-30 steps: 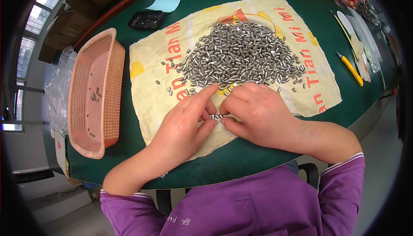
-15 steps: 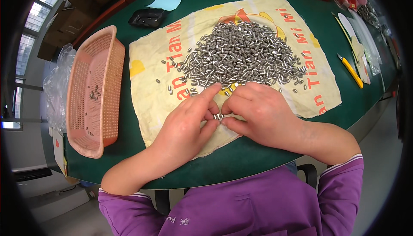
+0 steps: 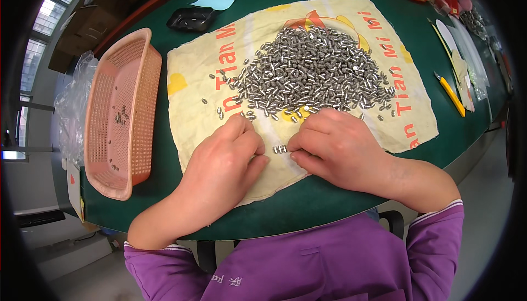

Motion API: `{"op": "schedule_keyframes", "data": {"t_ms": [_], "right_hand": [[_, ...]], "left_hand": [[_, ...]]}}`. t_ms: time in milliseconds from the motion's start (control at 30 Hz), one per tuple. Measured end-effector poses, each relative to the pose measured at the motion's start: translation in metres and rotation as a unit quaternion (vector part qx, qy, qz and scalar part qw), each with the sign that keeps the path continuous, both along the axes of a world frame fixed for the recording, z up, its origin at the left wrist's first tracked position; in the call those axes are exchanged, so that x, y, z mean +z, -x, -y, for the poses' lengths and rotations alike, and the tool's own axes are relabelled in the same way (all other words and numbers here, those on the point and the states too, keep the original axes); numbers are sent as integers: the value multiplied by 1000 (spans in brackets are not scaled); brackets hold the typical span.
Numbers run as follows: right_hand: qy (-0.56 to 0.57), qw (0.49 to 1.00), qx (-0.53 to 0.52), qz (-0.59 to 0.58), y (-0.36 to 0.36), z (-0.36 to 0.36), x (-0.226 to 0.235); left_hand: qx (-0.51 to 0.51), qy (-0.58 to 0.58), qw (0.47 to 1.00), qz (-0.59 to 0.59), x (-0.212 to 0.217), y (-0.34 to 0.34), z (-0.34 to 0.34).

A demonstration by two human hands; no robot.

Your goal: Sorting and inserting small metal components into a strip or holder.

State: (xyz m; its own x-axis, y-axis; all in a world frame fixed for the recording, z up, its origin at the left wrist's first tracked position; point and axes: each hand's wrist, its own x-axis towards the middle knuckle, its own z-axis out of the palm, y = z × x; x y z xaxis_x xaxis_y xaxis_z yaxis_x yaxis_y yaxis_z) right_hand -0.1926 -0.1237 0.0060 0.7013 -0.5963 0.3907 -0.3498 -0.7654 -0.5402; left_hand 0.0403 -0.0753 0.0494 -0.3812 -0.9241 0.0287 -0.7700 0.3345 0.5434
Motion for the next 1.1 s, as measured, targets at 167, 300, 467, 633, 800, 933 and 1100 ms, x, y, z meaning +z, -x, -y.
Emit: {"op": "schedule_keyframes", "data": {"t_ms": [167,300,467,633,800,933,1100], "right_hand": [[-1,1000,8,-5,0,1,0],[6,1000,11,-7,0,0,-1],[6,1000,8,-10,1,1,0],[23,1000,-15,10,3,3,2],[29,999,-21,4,4,5,3],[27,999,-24,0,5,5,3],[19,999,-29,0,6,5,3]], "left_hand": [[2,-6,1000,5,0,0,1],[4,-6,1000,1,-1,0,1],[-1,-6,1000,-10,-2,2,2],[-10,4,999,-30,-4,4,2],[-22,26,999,-27,-6,3,3],[-24,22,999,-24,-6,3,3],[-30,28,999,-27,-7,4,3]]}}
